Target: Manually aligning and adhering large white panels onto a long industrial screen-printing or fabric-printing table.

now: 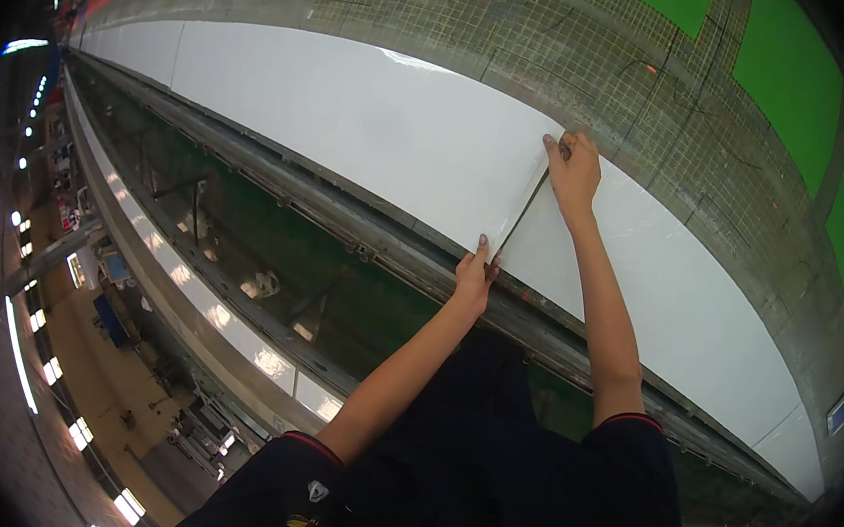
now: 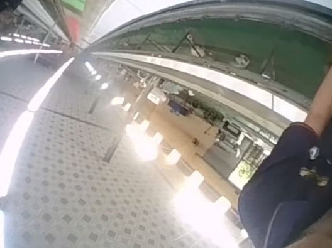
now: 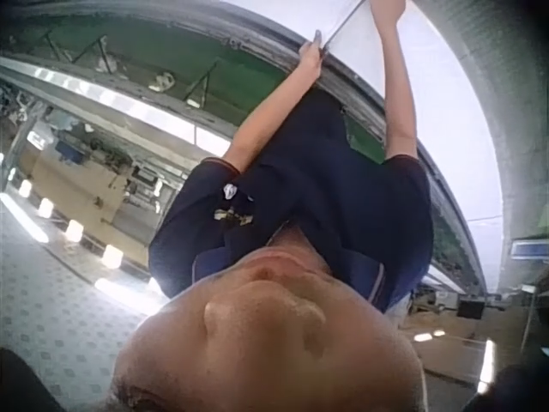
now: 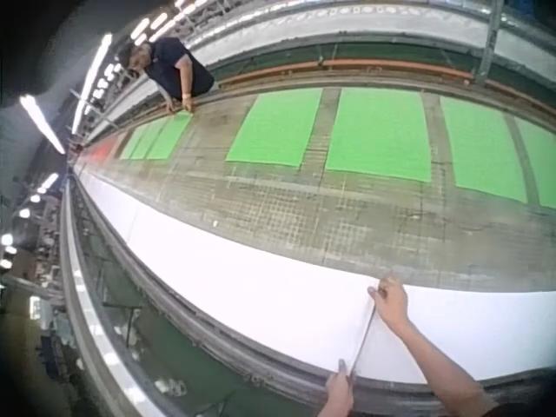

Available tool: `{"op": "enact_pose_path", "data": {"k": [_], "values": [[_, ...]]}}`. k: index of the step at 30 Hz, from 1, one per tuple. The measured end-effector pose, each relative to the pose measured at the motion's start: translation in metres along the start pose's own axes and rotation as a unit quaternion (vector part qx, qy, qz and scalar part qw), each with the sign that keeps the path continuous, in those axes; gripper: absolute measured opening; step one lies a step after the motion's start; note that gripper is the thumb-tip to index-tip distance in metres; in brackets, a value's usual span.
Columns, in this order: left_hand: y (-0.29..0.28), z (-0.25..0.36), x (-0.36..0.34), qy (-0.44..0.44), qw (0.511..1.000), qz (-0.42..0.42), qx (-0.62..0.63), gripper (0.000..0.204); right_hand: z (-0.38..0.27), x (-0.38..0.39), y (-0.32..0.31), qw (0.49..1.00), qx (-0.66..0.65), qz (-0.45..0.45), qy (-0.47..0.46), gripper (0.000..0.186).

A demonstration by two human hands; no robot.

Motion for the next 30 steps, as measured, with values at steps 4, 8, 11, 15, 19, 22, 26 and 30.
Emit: {"op": "enact_pose_path", "data": {"k": [4,8,11,15,19,22,26,30], "values": [[0.004,-0.004,-0.007,0.020,0.998,0.053,-0.030,0.040,0.003,0.009,0.012,0.999,0.013,0.046,-0.018,0.032],[-0.001,0.000,-0.009,0.003,0.998,0.046,-0.052,0.040,0.008,0.010,0.017,0.997,0.032,0.061,-0.015,0.030],[-0.006,0.005,-0.012,-0.003,0.998,0.015,-0.061,0.039,0.006,0.007,0.020,0.996,0.044,0.070,-0.018,0.029],[-0.002,0.014,-0.019,-0.033,0.995,0.015,-0.097,0.038,0.002,-0.003,0.016,0.995,0.075,0.060,-0.019,0.030],[-0.003,0.035,-0.017,-0.057,0.986,0.018,-0.155,0.045,-0.015,-0.011,0.008,0.996,0.066,0.054,0.031,0.030],[-0.003,0.046,-0.011,-0.040,0.956,0.010,-0.290,0.054,-0.013,-0.009,-0.009,0.991,0.031,0.100,0.081,0.044],[-0.041,0.052,-0.030,0.159,0.884,0.014,-0.439,0.053,-0.046,0.026,0.006,0.995,0.034,0.098,0.006,0.040],[-0.047,0.045,0.020,0.432,0.703,0.031,-0.564,0.041,-0.044,0.113,0.007,0.991,0.123,0.010,-0.059,0.033]]}}
Point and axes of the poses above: each hand's wrist, its own x-axis away from the middle knuckle, its own y-axis out of the palm, z = x × y, the point moved 3 cm from there along -x, towards the middle knuckle, and after that the axes turned 10 degrees about z, right-handed, at the moved point
